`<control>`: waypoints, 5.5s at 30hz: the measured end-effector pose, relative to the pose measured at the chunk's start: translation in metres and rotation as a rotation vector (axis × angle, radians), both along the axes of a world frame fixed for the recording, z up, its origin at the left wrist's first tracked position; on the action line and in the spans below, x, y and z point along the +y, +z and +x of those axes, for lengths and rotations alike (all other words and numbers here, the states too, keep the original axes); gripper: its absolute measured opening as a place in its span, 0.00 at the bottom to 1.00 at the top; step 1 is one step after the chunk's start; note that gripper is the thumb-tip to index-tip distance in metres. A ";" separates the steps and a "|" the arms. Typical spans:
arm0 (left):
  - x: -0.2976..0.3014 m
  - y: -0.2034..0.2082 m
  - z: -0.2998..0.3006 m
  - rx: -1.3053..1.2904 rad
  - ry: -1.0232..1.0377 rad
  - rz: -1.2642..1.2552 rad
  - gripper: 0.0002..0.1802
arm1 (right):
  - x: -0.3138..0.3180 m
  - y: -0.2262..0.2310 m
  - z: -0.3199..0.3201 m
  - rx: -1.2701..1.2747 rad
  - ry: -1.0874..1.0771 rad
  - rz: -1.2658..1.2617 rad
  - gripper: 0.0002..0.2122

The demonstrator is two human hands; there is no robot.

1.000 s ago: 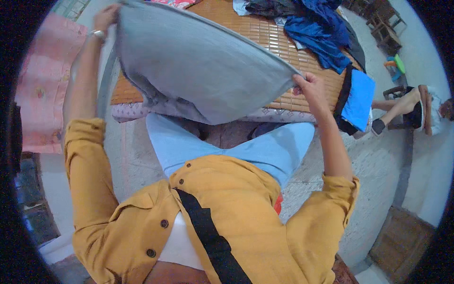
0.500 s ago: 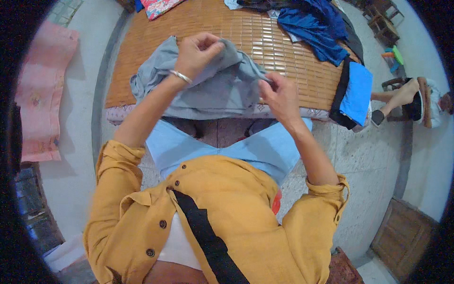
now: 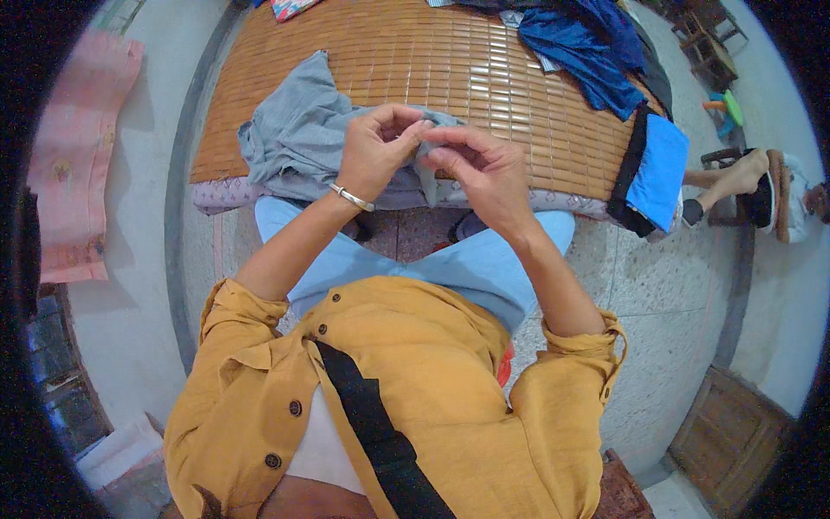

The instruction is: The person folds several garments on a bed, including dark pants, a striped shirt, and a gray hoodie. They place some folded items into a wooden chest and continue folding additional clothes.

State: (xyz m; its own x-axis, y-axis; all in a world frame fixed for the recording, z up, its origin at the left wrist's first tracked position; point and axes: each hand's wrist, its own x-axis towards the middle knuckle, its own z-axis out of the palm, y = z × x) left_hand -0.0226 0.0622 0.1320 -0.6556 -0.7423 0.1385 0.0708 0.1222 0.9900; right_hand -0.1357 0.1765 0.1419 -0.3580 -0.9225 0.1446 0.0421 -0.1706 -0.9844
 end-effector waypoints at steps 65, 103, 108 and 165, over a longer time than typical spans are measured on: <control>-0.148 -0.109 0.129 -0.918 0.318 -0.129 0.20 | 0.067 -0.064 -0.157 0.338 -0.713 0.213 0.05; -0.110 -0.088 0.138 -0.448 -0.326 -1.171 0.11 | 0.078 -0.081 -0.171 0.226 -0.739 0.220 0.06; -0.085 -0.134 0.158 -0.583 -0.381 -1.056 0.11 | 0.073 -0.084 -0.167 0.201 -0.709 0.213 0.06; -0.174 -0.071 0.118 -0.458 -0.449 -0.396 0.30 | 0.084 -0.110 -0.195 -0.033 -0.727 0.224 0.06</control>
State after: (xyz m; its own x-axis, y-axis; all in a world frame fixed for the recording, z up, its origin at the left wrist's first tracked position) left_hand 0.0957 -0.1122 0.0608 -0.9398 -0.3412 -0.0200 -0.2105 0.5318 0.8203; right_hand -0.3304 0.2609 0.0318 -0.8876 -0.4589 -0.0397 0.0252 0.0376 -0.9990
